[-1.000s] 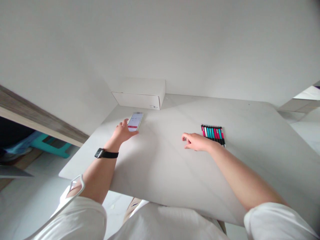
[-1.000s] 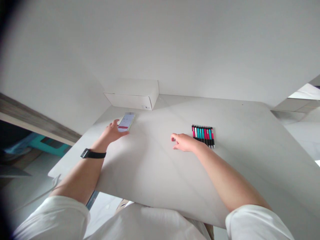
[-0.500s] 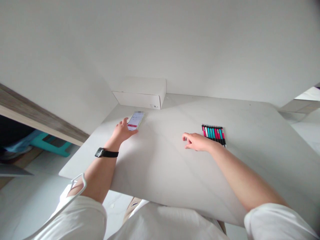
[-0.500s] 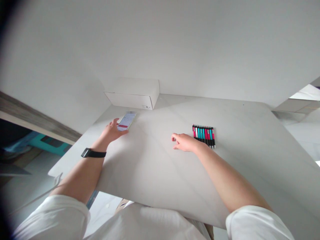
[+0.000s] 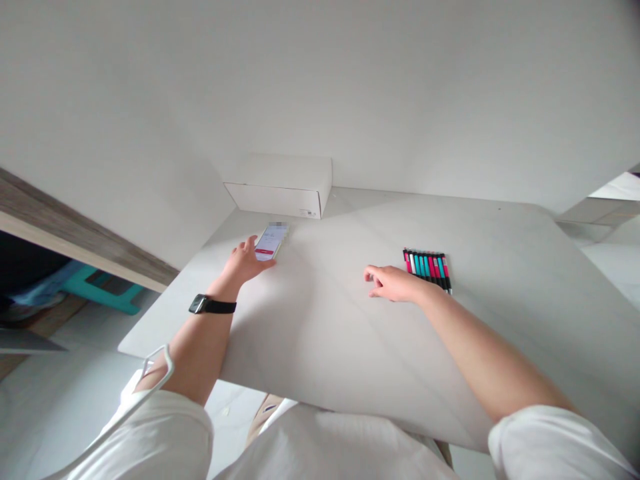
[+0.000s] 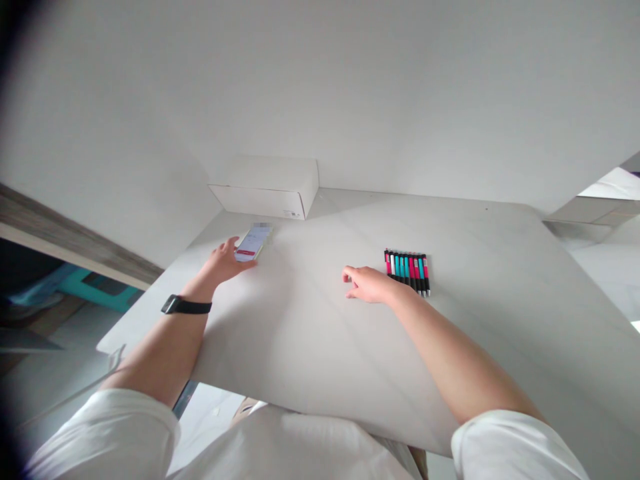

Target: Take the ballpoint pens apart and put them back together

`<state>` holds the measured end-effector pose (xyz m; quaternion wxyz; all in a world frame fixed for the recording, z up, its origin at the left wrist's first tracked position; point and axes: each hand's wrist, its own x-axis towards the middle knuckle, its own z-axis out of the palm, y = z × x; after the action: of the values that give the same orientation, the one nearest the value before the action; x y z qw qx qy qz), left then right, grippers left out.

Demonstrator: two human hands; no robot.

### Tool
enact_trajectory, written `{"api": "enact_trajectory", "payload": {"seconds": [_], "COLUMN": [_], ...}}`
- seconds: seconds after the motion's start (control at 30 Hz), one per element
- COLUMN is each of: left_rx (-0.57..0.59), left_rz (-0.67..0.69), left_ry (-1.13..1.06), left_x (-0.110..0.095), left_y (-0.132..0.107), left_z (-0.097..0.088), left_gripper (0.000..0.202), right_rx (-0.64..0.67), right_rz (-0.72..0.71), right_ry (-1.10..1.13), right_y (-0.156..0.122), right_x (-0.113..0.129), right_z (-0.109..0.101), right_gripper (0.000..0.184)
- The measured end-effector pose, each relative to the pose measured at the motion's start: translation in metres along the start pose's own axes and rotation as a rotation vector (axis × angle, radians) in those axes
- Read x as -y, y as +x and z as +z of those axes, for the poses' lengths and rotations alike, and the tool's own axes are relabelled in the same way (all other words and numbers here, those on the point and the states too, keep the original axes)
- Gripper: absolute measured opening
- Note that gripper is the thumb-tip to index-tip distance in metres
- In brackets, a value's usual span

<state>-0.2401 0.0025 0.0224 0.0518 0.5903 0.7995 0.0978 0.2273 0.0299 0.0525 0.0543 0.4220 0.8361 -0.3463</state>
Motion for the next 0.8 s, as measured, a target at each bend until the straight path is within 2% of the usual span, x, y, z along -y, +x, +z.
{"api": "enact_trajectory", "payload": {"seconds": [0.23,0.57,0.8], "left_rx": [-0.014,0.008,-0.017], "left_rz": [0.036,-0.004,0.030], "left_ry": [-0.008,-0.004,0.014], "left_x": [0.0037,0.0013,0.0073], "left_y": [0.0010,-0.0028,0.0000], "left_z": [0.0021,0.0009,0.0069], "left_gripper": [0.108,0.106,0.108], "right_rx": [-0.005,0.003,-0.014], "right_rz": [-0.015,-0.007,-0.035], "right_ry": [-0.006,0.009,-0.015], "right_y": [0.0006,0.0000,0.0031], "right_x": [-0.0030,-0.0033,-0.0057], "right_z": [0.0006,0.0002,0.0019], "right_gripper": [0.037,0.037,0.037]}}
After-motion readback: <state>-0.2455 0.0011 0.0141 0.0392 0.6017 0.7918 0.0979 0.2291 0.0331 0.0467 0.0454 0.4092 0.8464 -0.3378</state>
